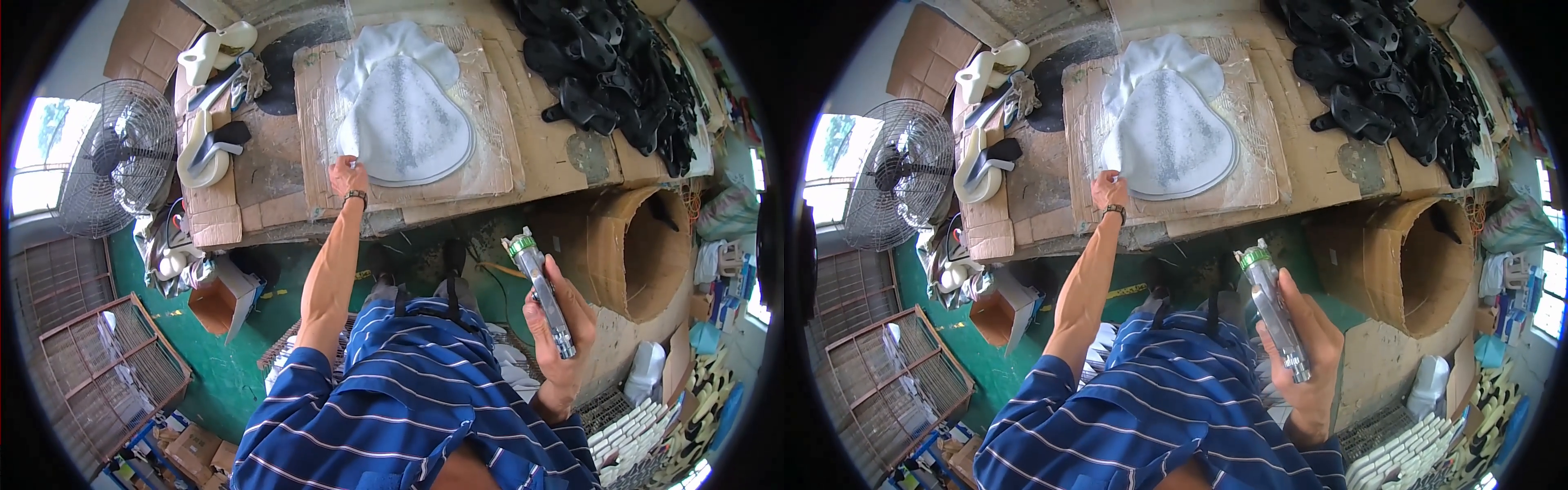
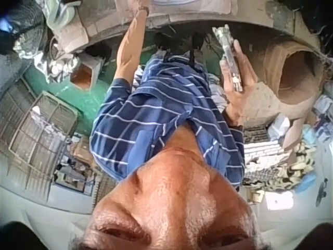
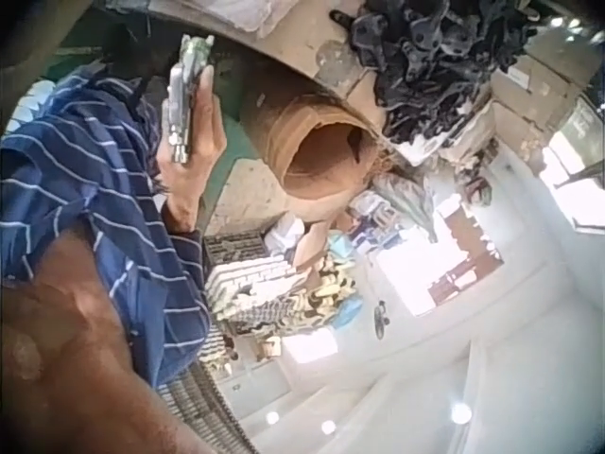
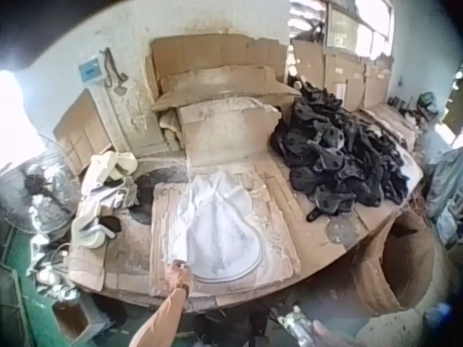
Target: Applying adhesive to fabric components using a spray gun and organizing them on a rack for drying.
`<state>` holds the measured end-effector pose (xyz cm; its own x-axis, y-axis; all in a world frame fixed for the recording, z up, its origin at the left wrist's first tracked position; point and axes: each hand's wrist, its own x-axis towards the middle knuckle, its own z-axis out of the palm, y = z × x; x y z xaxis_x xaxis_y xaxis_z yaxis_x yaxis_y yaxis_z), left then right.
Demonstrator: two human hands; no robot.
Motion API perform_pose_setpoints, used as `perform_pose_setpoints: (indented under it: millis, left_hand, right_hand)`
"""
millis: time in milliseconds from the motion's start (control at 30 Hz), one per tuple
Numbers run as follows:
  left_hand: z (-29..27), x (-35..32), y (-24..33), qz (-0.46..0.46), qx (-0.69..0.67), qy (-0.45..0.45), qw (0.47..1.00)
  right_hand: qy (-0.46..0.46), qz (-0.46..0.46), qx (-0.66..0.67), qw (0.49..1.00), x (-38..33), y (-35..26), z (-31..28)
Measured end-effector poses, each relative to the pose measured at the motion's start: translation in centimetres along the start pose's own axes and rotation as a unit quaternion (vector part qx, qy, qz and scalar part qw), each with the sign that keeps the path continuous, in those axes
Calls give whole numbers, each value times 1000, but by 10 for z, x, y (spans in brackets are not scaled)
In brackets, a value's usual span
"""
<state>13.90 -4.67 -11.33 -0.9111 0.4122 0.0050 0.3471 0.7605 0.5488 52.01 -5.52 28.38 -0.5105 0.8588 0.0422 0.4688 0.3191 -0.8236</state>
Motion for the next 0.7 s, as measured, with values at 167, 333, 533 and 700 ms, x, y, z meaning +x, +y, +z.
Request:
perform_pose_setpoints:
  millis: [167, 333, 533, 700]
  left_hand:
    - [27, 24, -4, -384, -567, -61, 726]
    - [25, 70, -22, -37, -849, -390, 353]
    - [-149, -5, 158, -123, -870, -169, 447]
    - [-265, -118, 95, -89, -905, -56, 413]
  right_hand:
    - [-15, -9, 11, 1000, 4, 6, -3]
    - [-27, 38, 87, 995, 0, 12, -3]
    - [-75, 46, 92, 992, 3, 47, -7]
    - [-234, -32, 73, 969, 11, 51, -9]
